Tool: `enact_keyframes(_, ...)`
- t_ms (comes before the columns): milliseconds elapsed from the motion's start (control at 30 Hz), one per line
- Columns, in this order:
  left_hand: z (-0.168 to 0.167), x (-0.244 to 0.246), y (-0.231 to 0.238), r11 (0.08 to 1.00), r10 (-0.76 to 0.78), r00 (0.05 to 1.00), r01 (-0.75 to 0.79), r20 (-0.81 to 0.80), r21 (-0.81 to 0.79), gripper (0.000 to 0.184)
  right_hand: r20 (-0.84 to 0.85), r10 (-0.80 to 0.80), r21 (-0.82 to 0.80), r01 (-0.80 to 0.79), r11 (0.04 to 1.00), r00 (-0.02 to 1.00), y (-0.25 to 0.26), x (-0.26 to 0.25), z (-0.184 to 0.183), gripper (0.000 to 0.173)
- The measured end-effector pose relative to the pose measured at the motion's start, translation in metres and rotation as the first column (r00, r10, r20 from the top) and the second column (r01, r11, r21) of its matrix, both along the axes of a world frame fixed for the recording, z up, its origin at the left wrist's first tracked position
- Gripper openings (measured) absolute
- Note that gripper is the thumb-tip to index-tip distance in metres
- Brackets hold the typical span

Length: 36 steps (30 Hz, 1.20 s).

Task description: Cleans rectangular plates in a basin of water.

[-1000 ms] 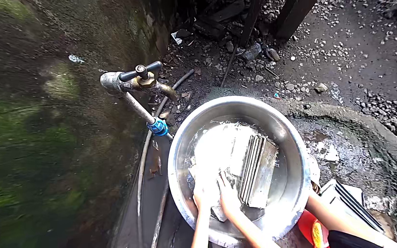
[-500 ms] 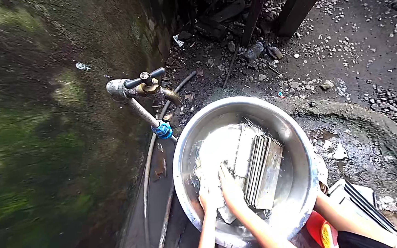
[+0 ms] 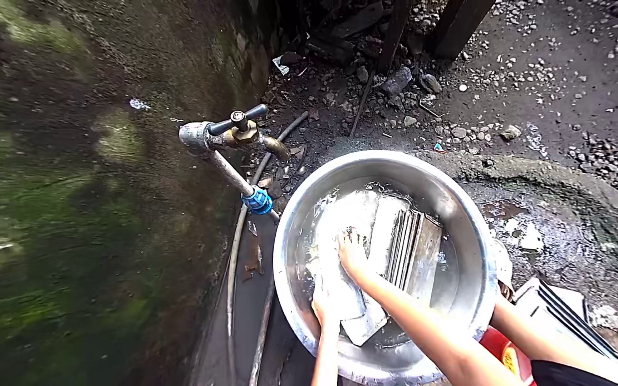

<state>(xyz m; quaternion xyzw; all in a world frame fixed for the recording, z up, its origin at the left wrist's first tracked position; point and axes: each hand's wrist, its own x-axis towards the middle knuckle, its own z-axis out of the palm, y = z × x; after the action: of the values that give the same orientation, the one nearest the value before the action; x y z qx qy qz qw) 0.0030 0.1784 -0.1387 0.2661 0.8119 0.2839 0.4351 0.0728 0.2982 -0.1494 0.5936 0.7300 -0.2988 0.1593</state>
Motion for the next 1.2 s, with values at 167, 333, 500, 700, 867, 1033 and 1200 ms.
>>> enact_keyframes(167, 0.001, 0.001, 0.001, 1.000, -0.018, 1.000, 0.018, -0.008, 0.001, 0.056, 0.008, 0.130, -0.047, -0.129, 0.990, 0.992, -0.068, 0.017, 0.016, 0.057)
enact_keyframes(333, -0.002, 0.001, -0.002, 0.999, -0.040, 0.999, 0.039, 0.017, 0.033, 0.054, 0.011, 0.152, -0.032, -0.151, 0.988, 0.988, -0.042, 0.010, 0.012, 0.057)
enact_keyframes(500, -0.001, 0.001, 0.000, 1.000, -0.005, 1.000, 0.005, 0.028, 0.017, 0.053, -0.040, 0.049, -0.069, -0.051, 0.996, 0.998, 0.027, 0.001, 0.004, 0.058)
enact_keyframes(700, -0.007, 0.000, -0.002, 0.992, 0.051, 0.996, -0.059, 0.069, 0.108, 0.052, -0.566, -0.227, 0.033, 0.297, 0.954, 0.792, 0.074, 0.035, 0.014, 0.061)
enact_keyframes(867, 0.001, 0.006, -0.008, 0.957, 0.113, 0.994, -0.107, -0.006, 0.269, 0.049, -0.919, -0.387, -0.237, 0.675, 0.699, 0.078, 0.041, 0.105, 0.074, 0.064)
enact_keyframes(1033, 0.010, 0.009, -0.013, 0.909, 0.128, 0.985, -0.070, -0.116, 0.411, 0.049, -0.879, -0.448, -0.435, 0.662, 0.610, -0.165, 0.006, 0.142, 0.094, 0.064)
enact_keyframes(1200, 0.019, 0.009, -0.012, 0.842, 0.134, 0.942, 0.056, -0.309, 0.537, 0.044, -0.820, -0.528, -0.544, 0.591, 0.595, -0.223, -0.011, 0.132, 0.092, 0.060)
